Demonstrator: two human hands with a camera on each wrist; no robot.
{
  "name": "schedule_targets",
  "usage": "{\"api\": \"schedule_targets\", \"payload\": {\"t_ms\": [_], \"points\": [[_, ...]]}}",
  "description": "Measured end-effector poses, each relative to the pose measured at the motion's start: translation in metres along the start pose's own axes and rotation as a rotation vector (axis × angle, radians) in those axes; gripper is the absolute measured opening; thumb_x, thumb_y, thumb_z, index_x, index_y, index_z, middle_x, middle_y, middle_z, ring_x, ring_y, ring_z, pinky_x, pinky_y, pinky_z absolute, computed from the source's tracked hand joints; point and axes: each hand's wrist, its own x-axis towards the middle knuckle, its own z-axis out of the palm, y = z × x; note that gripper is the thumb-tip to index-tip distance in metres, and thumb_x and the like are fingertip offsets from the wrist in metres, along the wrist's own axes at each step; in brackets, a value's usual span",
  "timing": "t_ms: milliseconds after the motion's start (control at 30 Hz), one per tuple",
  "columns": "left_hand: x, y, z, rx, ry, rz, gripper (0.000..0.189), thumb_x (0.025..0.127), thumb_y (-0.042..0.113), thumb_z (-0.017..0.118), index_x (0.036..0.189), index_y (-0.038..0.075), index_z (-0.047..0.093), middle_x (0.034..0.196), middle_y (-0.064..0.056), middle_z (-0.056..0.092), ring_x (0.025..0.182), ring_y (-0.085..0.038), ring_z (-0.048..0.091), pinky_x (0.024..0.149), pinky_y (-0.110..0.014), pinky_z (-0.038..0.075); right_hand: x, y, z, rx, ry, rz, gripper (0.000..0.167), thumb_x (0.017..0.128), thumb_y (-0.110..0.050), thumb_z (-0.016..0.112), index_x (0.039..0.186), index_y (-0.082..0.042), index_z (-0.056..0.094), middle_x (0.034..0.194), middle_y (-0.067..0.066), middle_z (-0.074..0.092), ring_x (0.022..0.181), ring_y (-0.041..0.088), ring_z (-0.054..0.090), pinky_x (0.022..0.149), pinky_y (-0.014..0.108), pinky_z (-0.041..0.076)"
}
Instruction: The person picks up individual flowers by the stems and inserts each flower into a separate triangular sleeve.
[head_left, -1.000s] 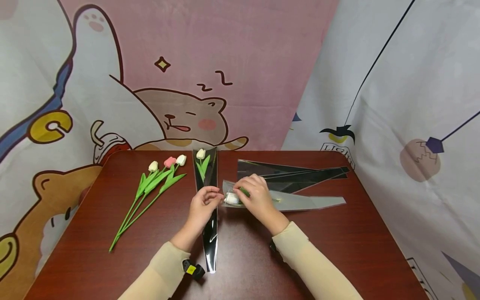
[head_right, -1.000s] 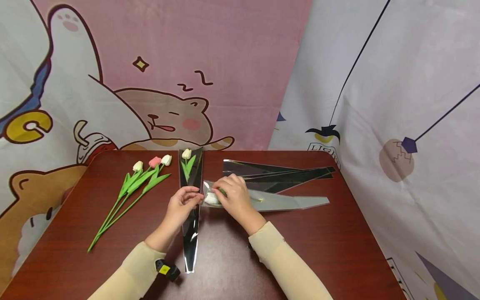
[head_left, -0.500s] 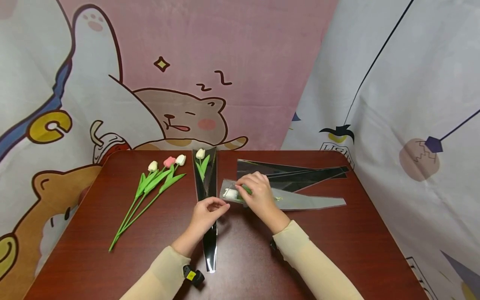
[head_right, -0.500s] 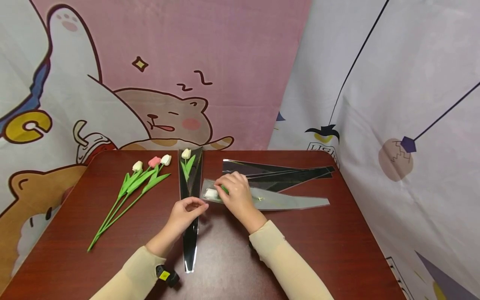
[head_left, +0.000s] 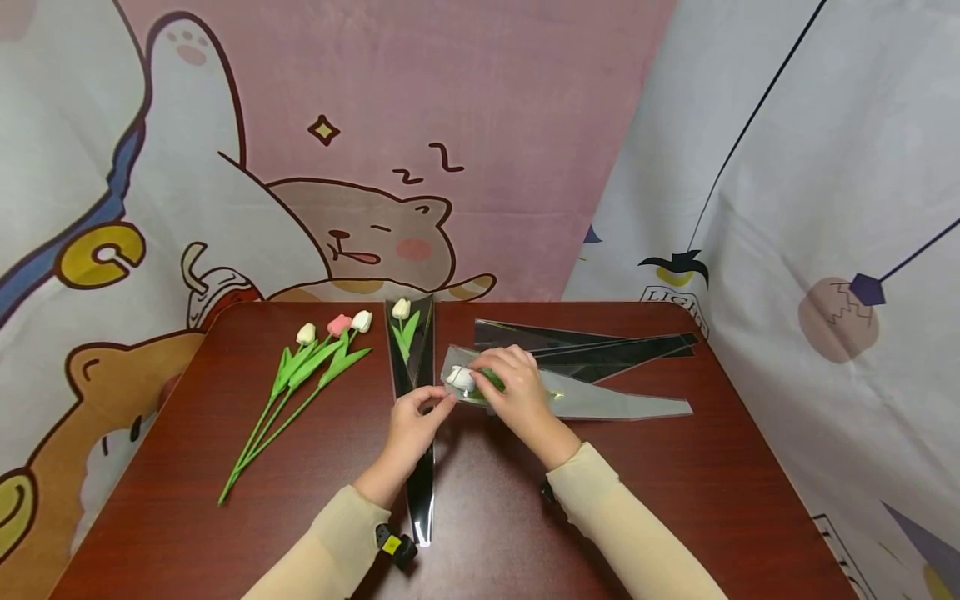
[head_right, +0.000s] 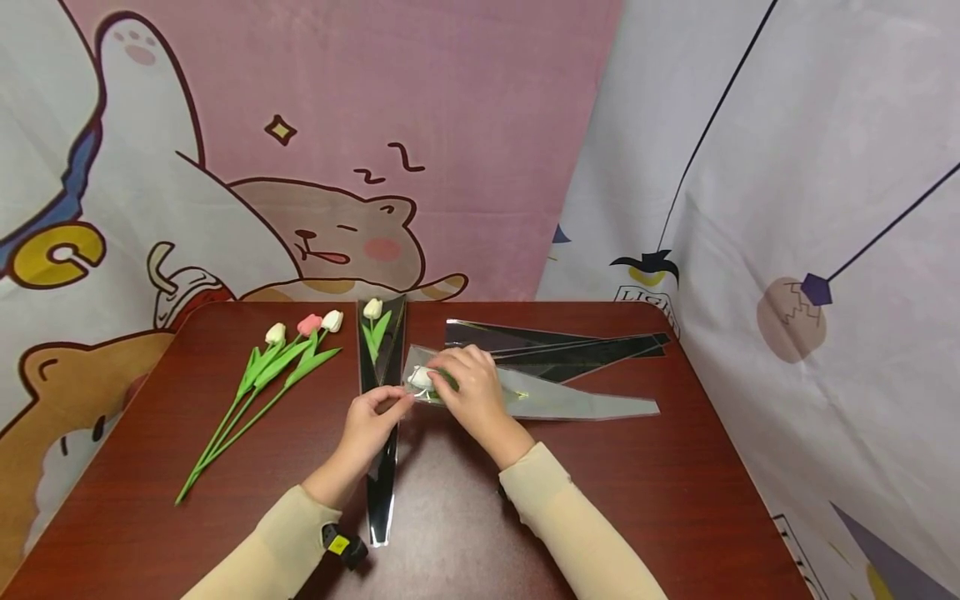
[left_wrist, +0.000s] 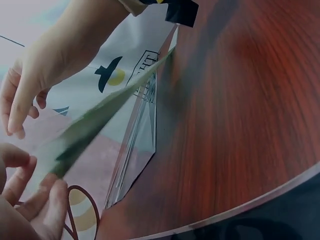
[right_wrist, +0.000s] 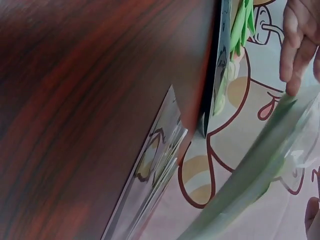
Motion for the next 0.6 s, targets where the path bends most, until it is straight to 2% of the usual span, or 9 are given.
{"api": "schedule_targets", "payload": {"t_ms": [100, 233, 367, 467, 533, 600], "points": [[-0.002, 0.012, -0.002, -0.068, -0.017, 0.007, 0.01, 0.083, 0.002, 0.069, 0.086, -0.008, 0.067, 0.106, -0.024, 0.067, 0.084, -0.014, 0.066, 0.071, -0.021, 0.05, -0.001, 0.005, -0.003, 0.015, -0.018, 0.042, 0.018, 0.085, -0.017, 0.071, 0.102, -0.014, 0.07, 0.108, 0.0, 0.067, 0.094, 0.016, 0.055, 0.081, 0.039, 0.042], [-0.003, 0.021, -0.006, -0.175, -0.047, -0.003, 0.01, 0.085, -0.003, 0.064, 0.086, -0.012, 0.06, 0.114, -0.03, 0.061, 0.075, -0.004, 0.063, 0.067, -0.017, 0.051, -0.002, 0.018, -0.011, 0.008, -0.103, 0.156, 0.022, 0.09, -0.017, 0.065, 0.112, -0.015, 0.067, 0.118, 0.003, 0.064, 0.104, 0.02, 0.055, 0.089, 0.047, 0.041], [0.004, 0.008, -0.006, -0.288, -0.036, -0.037, 0.008, 0.088, -0.003, 0.06, 0.086, -0.01, 0.056, 0.12, -0.031, 0.058, 0.072, -0.001, 0.061, 0.068, -0.02, 0.053, -0.005, 0.038, -0.023, -0.038, -0.25, 0.318, 0.027, 0.098, -0.02, 0.052, 0.121, -0.013, 0.062, 0.125, 0.009, 0.061, 0.116, 0.029, 0.053, 0.097, 0.055, 0.038], [0.009, 0.0, -0.006, -0.345, -0.007, -0.036, 0.008, 0.09, -0.002, 0.057, 0.086, -0.006, 0.053, 0.118, -0.026, 0.058, 0.076, -0.003, 0.062, 0.07, -0.024, 0.055, -0.01, 0.054, -0.031, -0.095, -0.377, 0.427, 0.032, 0.1, -0.022, 0.046, 0.127, -0.01, 0.058, 0.129, 0.013, 0.059, 0.121, 0.034, 0.051, 0.1, 0.055, 0.036], [0.012, 0.0, -0.008, -0.388, 0.01, -0.029, 0.007, 0.091, -0.002, 0.056, 0.086, -0.004, 0.051, 0.108, -0.019, 0.061, 0.078, -0.005, 0.063, 0.071, -0.025, 0.056, -0.013, 0.063, -0.035, -0.114, -0.45, 0.474, 0.033, 0.1, -0.021, 0.046, 0.128, -0.009, 0.058, 0.129, 0.015, 0.059, 0.121, 0.035, 0.051, 0.101, 0.053, 0.037], [0.014, 0.0, -0.011, -0.438, 0.026, -0.026, 0.009, 0.092, -0.002, 0.055, 0.085, 0.0, 0.051, 0.097, -0.011, 0.063, 0.081, -0.007, 0.065, 0.071, -0.026, 0.056, -0.017, 0.069, -0.037, -0.099, -0.487, 0.495, 0.03, 0.098, -0.019, 0.05, 0.123, -0.008, 0.061, 0.126, 0.015, 0.06, 0.119, 0.034, 0.054, 0.099, 0.051, 0.04]]}}
